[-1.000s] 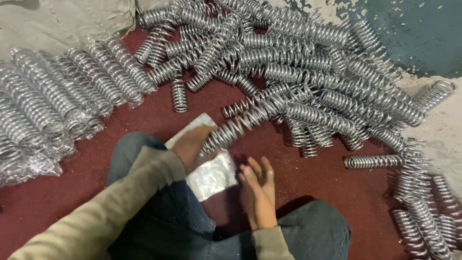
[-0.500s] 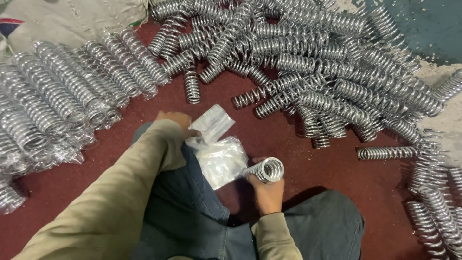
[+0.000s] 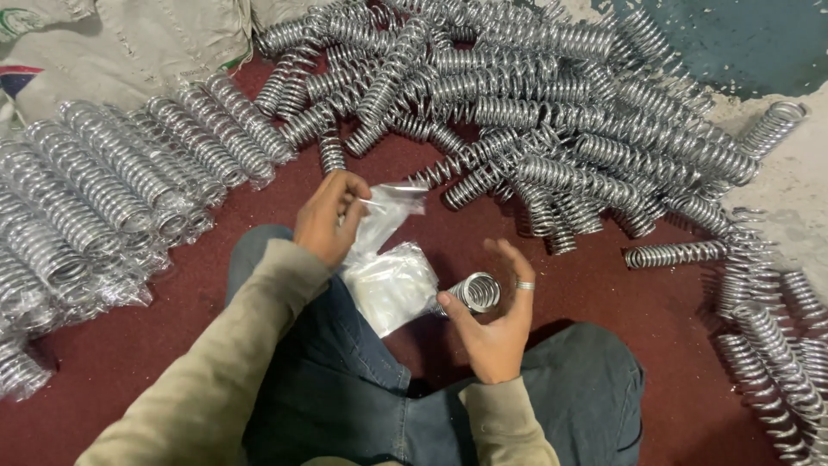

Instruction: The person places metal springs into plastic bags by hand while sitting near a pile of springs.

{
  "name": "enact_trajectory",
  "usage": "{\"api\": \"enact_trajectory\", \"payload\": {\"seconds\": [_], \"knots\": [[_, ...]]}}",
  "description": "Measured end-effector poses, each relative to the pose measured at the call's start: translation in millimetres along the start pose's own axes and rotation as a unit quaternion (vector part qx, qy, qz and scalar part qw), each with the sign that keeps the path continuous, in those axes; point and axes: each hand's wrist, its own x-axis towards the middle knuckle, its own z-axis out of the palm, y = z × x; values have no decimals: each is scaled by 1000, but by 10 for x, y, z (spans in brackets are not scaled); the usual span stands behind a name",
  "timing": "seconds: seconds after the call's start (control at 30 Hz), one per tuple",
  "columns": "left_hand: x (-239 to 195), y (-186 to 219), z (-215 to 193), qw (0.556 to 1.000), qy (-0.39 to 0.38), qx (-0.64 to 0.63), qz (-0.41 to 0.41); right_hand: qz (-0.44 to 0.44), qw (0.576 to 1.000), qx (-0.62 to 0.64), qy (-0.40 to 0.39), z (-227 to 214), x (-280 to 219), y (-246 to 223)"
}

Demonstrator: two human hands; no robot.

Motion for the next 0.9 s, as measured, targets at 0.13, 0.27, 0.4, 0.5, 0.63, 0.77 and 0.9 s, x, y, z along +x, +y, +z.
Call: {"api": "enact_trajectory", "payload": {"seconds": [0.13,0.27,0.4,0.5,0.63,0.77,0.9], "knots": [[-287,717,-117,983,-84,-124,109,-3,999,17,-50,74,299,-499],[-568,956,-174,960,-108,-243,-86,56,995,0,-87,-37,380,-507],[-966,847,-70,616,-243,-733,-156,47,993,-102,-41,-144,143,-561],[-1261,911,519,723,-135,-608,-299,109,993,-30,-39,-243,-154,-548],[-1336,1009,737,834,-92,-535,-100,253,967,35,-23,-400,-551,-344],[-1563,700,902,762,-232,-563,-222,280,868,411,-12,-611,-671,-274],[-1285,693,750,826,-247,-465,-203,385,889,224,-105,-745,-722,-142]]}}
